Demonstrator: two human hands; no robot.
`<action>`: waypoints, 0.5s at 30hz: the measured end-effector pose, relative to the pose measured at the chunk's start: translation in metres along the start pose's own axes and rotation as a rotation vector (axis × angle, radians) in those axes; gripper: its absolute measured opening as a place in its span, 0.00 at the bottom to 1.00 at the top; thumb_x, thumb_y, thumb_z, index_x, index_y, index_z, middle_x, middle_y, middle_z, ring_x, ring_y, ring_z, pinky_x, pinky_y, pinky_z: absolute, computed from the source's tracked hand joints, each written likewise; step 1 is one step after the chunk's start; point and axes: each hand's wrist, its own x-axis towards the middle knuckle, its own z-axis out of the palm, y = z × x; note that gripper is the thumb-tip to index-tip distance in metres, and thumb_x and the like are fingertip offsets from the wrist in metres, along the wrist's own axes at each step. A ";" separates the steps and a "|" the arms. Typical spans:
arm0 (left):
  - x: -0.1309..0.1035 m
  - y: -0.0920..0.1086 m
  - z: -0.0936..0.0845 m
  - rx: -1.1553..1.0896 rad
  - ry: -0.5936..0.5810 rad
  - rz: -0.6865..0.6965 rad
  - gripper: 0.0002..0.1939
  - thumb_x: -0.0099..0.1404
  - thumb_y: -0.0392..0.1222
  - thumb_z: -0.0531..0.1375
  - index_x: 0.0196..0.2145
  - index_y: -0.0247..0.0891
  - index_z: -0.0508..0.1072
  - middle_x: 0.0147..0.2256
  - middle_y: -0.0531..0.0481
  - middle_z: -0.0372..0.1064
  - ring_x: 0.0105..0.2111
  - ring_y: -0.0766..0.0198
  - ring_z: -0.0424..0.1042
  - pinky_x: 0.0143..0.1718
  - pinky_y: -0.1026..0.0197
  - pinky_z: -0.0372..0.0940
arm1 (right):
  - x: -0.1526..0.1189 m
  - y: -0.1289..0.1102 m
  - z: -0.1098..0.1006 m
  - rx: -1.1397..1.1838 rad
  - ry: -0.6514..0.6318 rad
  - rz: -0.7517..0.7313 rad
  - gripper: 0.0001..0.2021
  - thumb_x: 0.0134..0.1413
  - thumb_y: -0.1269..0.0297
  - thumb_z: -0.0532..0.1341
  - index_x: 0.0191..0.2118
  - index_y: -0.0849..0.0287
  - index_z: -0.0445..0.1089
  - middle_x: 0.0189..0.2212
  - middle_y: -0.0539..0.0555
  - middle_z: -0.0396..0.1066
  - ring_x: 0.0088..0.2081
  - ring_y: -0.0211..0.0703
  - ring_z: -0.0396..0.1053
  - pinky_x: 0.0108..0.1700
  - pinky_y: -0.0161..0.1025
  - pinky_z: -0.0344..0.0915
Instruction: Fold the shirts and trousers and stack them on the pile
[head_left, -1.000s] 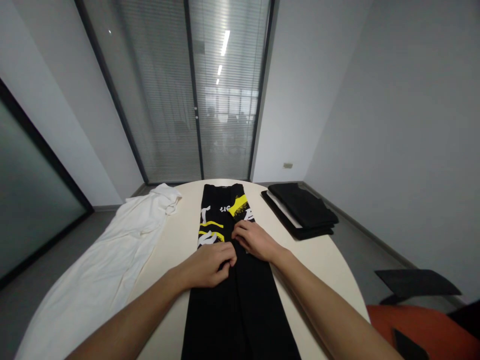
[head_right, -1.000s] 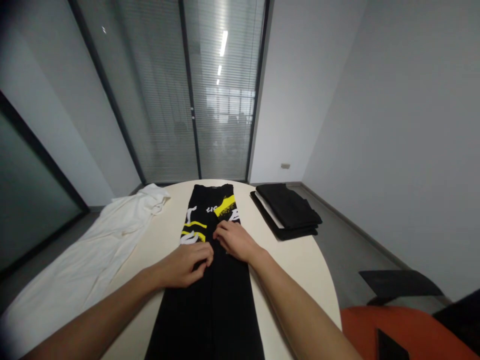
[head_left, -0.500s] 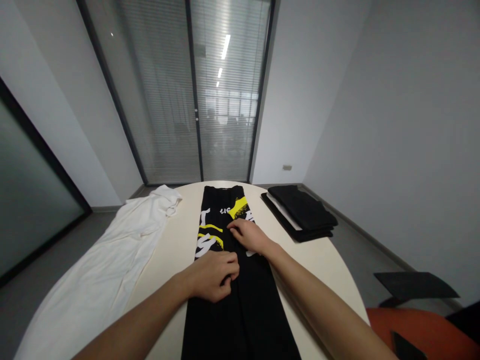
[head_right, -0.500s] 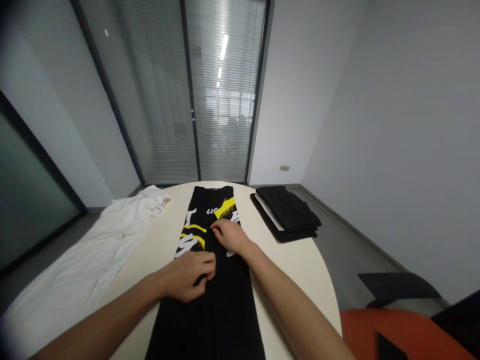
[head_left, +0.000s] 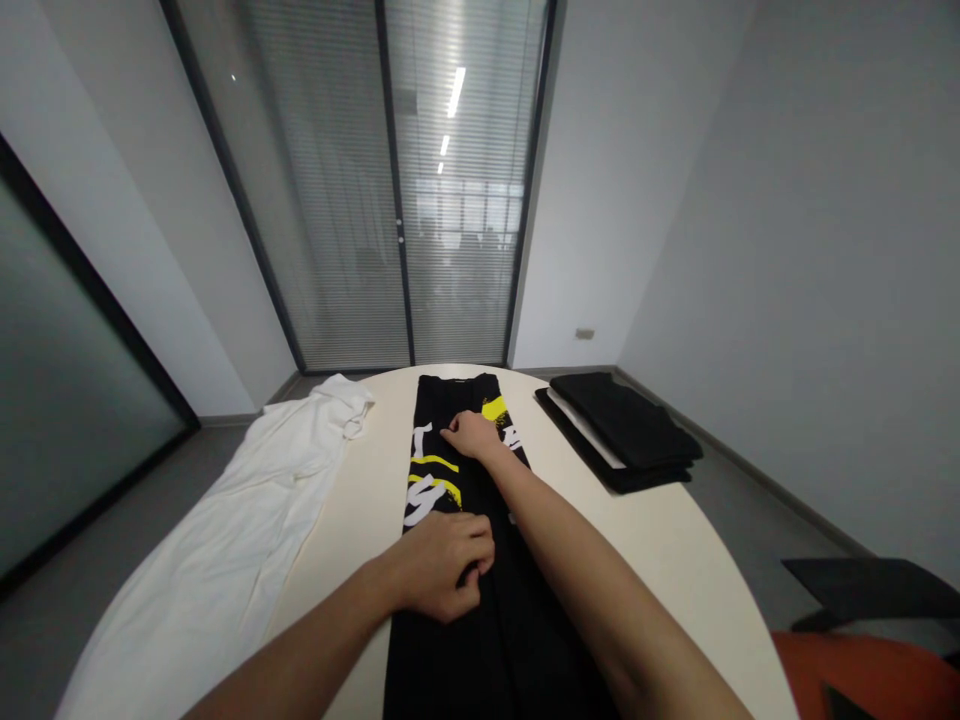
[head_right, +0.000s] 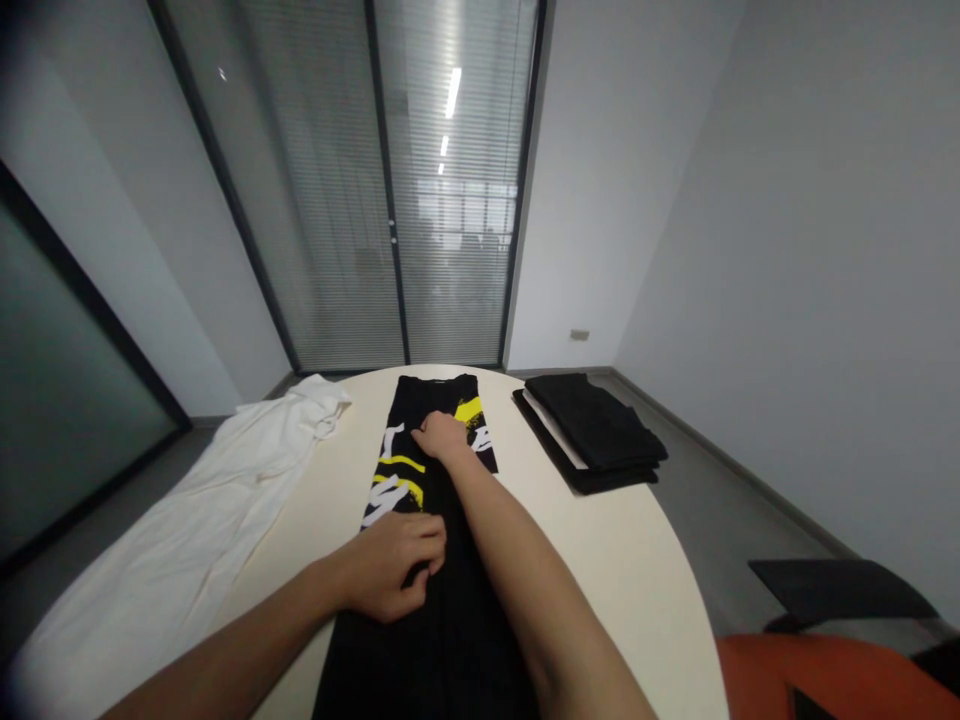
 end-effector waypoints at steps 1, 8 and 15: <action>0.000 0.000 -0.001 -0.005 0.003 0.007 0.09 0.52 0.32 0.57 0.31 0.41 0.61 0.35 0.52 0.65 0.35 0.62 0.66 0.35 0.60 0.62 | 0.002 0.000 0.000 0.014 0.002 0.009 0.14 0.58 0.51 0.62 0.37 0.57 0.75 0.37 0.59 0.78 0.41 0.52 0.75 0.43 0.44 0.67; 0.000 0.003 -0.001 -0.057 0.065 0.027 0.10 0.52 0.31 0.55 0.32 0.42 0.60 0.34 0.52 0.65 0.35 0.62 0.66 0.37 0.60 0.62 | 0.000 0.017 0.002 0.109 0.049 -0.056 0.11 0.60 0.60 0.62 0.46 0.58 0.70 0.39 0.57 0.76 0.42 0.47 0.73 0.45 0.40 0.65; 0.002 0.005 0.005 -0.077 0.068 0.025 0.09 0.57 0.32 0.55 0.36 0.42 0.64 0.38 0.51 0.67 0.38 0.62 0.69 0.40 0.61 0.63 | -0.005 0.037 0.003 0.223 0.021 -0.218 0.16 0.61 0.62 0.62 0.54 0.57 0.68 0.44 0.54 0.74 0.44 0.41 0.72 0.49 0.38 0.65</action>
